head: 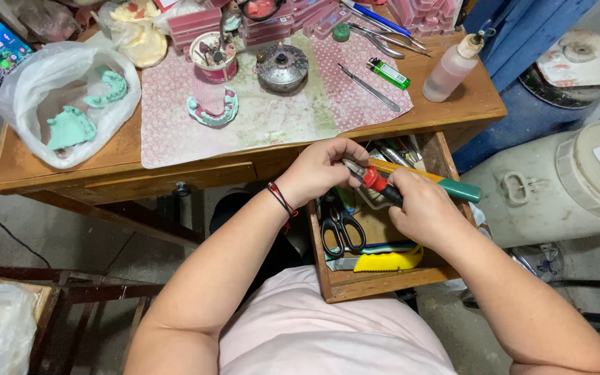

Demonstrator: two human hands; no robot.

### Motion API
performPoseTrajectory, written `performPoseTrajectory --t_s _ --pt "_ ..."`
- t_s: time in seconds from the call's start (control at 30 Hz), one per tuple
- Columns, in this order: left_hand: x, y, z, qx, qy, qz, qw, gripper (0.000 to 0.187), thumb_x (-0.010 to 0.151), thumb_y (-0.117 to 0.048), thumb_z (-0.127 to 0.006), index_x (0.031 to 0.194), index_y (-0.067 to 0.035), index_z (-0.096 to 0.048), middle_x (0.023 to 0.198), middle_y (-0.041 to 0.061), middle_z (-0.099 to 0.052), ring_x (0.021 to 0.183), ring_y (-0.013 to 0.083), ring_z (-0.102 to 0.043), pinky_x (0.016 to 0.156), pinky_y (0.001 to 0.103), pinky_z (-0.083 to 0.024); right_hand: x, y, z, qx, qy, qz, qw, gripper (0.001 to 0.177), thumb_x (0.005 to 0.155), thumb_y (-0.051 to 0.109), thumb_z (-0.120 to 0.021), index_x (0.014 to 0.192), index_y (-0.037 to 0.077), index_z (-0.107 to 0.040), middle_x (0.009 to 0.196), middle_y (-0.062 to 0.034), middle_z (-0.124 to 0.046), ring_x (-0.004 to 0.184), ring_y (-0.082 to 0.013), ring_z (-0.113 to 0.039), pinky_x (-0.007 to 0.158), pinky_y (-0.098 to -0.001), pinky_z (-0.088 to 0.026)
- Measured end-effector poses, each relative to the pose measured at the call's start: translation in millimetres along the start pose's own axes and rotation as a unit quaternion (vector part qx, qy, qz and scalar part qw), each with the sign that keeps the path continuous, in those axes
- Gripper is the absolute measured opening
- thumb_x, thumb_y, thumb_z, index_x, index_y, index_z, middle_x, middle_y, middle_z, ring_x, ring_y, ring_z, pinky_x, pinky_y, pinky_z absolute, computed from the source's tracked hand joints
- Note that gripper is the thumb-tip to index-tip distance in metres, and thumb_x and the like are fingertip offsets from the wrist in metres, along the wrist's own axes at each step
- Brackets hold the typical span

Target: Repairing a dental prosthesis by adjusting wires with pliers and applying liquid adhesive

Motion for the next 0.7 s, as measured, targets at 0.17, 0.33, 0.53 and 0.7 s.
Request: performPoseTrajectory --t_s 0.17,0.33,0.53,0.7 --pt "-2 6 5 0.018 -0.026 -0.033 0.999 0.015 0.094 -0.015 -0.066 0.102 -0.006 -0.075 0.088 0.007 -0.075 0.082 0.0131 -0.072 0.069 0.025 -0.059 -13 32 23 0.029 0.02 0.007 0.999 0.064 0.073 0.009 -0.072 0.133 0.007 -0.047 0.113 -0.0239 -0.066 0.116 -0.0473 -0.063 0.099 -0.0565 -0.049" --pt "-11 -8 0 0.125 -0.036 -0.099 0.987 0.009 0.094 -0.021 -0.075 0.091 -0.012 -0.078 0.081 0.001 -0.074 0.08 0.0085 -0.068 0.076 0.026 -0.055 -13 19 5 -0.058 0.024 0.048 0.997 0.055 0.074 0.014 -0.071 0.128 0.006 -0.059 0.11 -0.0183 -0.066 0.117 -0.0408 -0.063 0.102 -0.0508 -0.049" --pt "-22 -26 -4 0.13 -0.017 -0.164 0.978 0.015 0.097 -0.016 -0.071 0.084 -0.01 -0.075 0.095 0.004 -0.076 0.094 0.0182 -0.069 0.091 0.033 -0.053 -17 23 6 -0.08 0.004 0.024 0.996 0.038 0.081 0.014 -0.066 0.118 0.008 -0.063 0.094 -0.0129 -0.067 0.096 -0.037 -0.071 0.081 -0.0463 -0.057" --pt "-27 -33 -6 0.154 -0.025 -0.182 0.971 0.015 0.098 -0.017 -0.072 0.085 -0.01 -0.077 0.096 0.003 -0.076 0.096 0.0202 -0.07 0.091 0.033 -0.053 -13 11 -3 -0.099 -0.013 0.029 0.995 0.028 0.08 0.017 -0.068 0.107 0.011 -0.065 0.085 -0.0103 -0.069 0.087 -0.0351 -0.073 0.073 -0.0454 -0.059"
Point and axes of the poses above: each hand's wrist, its own x-axis towards the middle knuckle, its own z-axis out of the back of the hand, y = z × x, the point moved 8 cm from there along x, towards the middle knuckle
